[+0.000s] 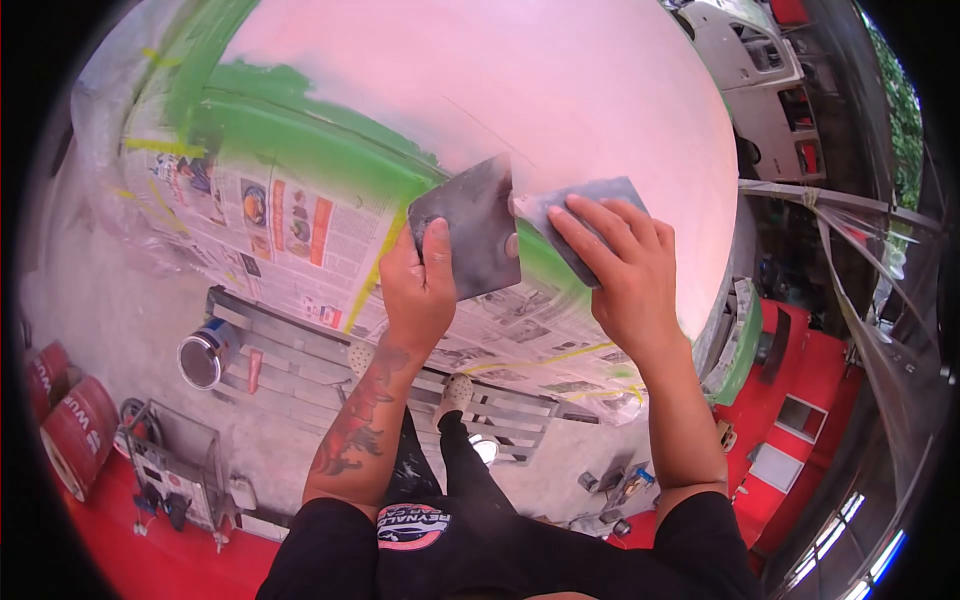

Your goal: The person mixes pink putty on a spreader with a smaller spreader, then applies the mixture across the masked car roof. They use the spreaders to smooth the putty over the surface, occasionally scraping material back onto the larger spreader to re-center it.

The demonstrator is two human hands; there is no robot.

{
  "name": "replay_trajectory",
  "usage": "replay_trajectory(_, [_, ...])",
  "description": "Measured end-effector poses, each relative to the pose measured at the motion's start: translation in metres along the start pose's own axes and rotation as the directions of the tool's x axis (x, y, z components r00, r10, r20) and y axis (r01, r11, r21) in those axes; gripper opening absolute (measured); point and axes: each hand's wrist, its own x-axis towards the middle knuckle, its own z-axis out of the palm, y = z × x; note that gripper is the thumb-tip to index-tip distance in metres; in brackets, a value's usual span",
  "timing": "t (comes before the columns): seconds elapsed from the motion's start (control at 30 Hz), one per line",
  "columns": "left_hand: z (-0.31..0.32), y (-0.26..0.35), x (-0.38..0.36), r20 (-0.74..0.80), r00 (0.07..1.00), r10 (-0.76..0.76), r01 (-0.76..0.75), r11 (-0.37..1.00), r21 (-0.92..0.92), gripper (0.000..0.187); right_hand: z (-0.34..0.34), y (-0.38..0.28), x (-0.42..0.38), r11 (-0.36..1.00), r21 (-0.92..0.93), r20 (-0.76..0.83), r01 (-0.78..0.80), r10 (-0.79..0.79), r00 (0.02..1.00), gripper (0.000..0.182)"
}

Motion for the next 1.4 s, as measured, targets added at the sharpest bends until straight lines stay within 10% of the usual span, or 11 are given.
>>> replay_trajectory(0.13, [0.004, -0.006, 0.008, -0.042, 0.999, -0.006, 0.005, 1.000, -0.022, 0.032, -0.001, -0.003, 0.008, 0.979, 0.069, 0.199, 0.189, -0.200, 0.960, 0.054])
replay_trajectory(0.27, [-0.021, -0.011, 0.083, -0.533, 0.843, -0.068, -0.068, 0.970, -0.232, 0.046, 0.010, 0.023, 0.007, 0.987, 0.141, 0.374, 0.081, -0.129, 0.918, 0.043])
replay_trajectory(0.37, [-0.076, -0.059, 0.175, -0.718, 0.696, 0.025, -0.258, 0.941, -0.218, 0.046, 0.012, 0.045, 0.054, 0.970, 0.238, 0.156, 0.047, -0.086, 0.984, 0.045])
replay_trajectory(0.8, [-0.100, -0.098, 0.203, -0.744, 0.646, 0.171, -0.327, 0.943, -0.067, 0.049, 0.115, 0.000, 0.336, 0.912, -0.073, 0.085, 0.404, -0.398, 0.913, 0.047])
replay_trajectory(1.13, [-0.098, -0.095, 0.202, -0.735, 0.662, 0.145, -0.313, 0.945, -0.096, 0.048, 0.111, 0.016, 0.320, 0.875, -0.016, 0.323, 0.484, -0.454, 0.831, 0.044])
replay_trajectory(1.4, [-0.098, -0.096, 0.201, -0.719, 0.667, 0.194, -0.308, 0.951, -0.030, 0.043, 0.126, -0.005, 0.374, 0.875, 0.046, 0.209, 0.483, -0.481, 0.851, 0.037])
